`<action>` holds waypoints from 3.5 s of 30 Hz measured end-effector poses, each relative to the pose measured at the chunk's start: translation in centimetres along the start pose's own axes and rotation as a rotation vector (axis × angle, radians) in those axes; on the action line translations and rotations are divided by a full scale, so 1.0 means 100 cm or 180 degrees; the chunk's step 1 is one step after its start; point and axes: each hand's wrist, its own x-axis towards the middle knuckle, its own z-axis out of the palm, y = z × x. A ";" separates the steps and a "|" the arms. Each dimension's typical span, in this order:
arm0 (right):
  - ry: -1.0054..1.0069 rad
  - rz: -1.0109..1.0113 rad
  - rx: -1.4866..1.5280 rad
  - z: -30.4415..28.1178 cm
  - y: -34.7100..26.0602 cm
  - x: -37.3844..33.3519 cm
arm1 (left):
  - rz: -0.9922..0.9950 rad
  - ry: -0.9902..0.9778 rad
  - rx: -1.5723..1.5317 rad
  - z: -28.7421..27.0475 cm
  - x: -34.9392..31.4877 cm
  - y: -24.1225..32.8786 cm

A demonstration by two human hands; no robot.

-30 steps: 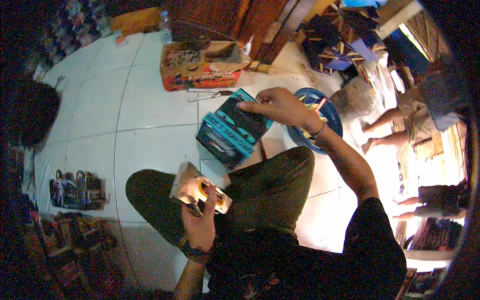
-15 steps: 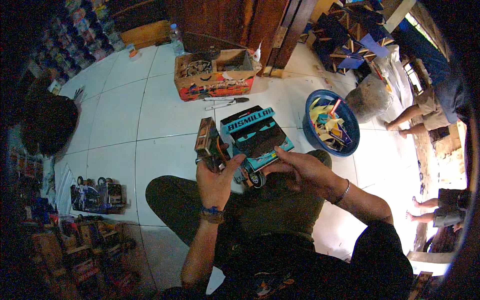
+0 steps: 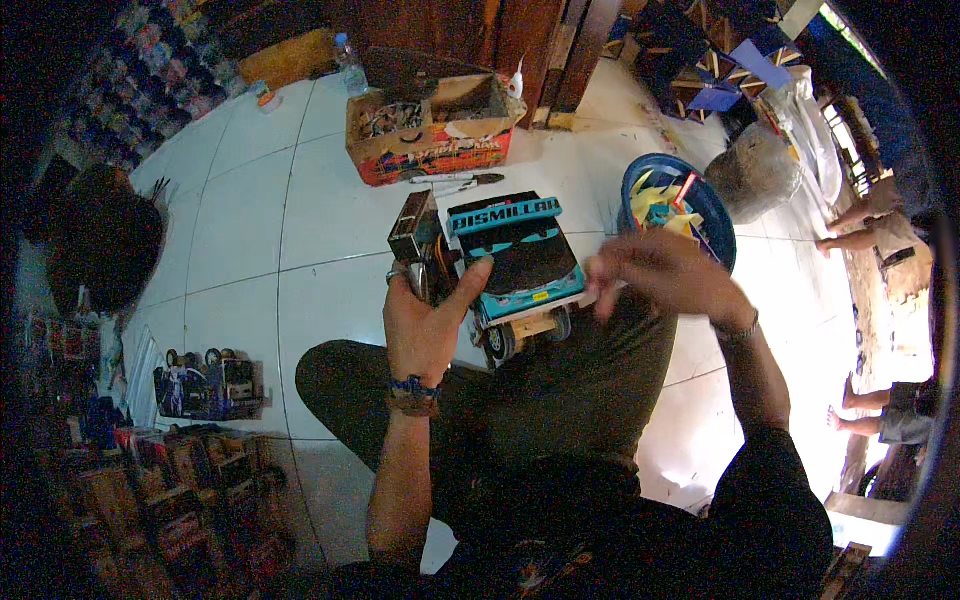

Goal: The person assembles a wooden toy bus by cutting a cardboard box with a utility knife, hammering nails into the wooden body, and applying glue to the edges. The person then places the assembled bus on the floor.

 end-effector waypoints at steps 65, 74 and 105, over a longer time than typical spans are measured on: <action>-0.1977 -0.1452 -0.0078 -0.038 -0.029 0.174 | -0.0980 0.0040 -0.1277 -0.047 -0.029 0.002; -0.1586 -0.1262 -0.0167 -0.027 -0.029 0.172 | -0.1033 0.0048 -0.1728 -0.056 -0.061 -0.006; -0.2078 -0.1509 0.0288 -0.029 -0.021 0.180 | -0.1437 -0.1242 0.0008 -0.081 -0.001 -0.001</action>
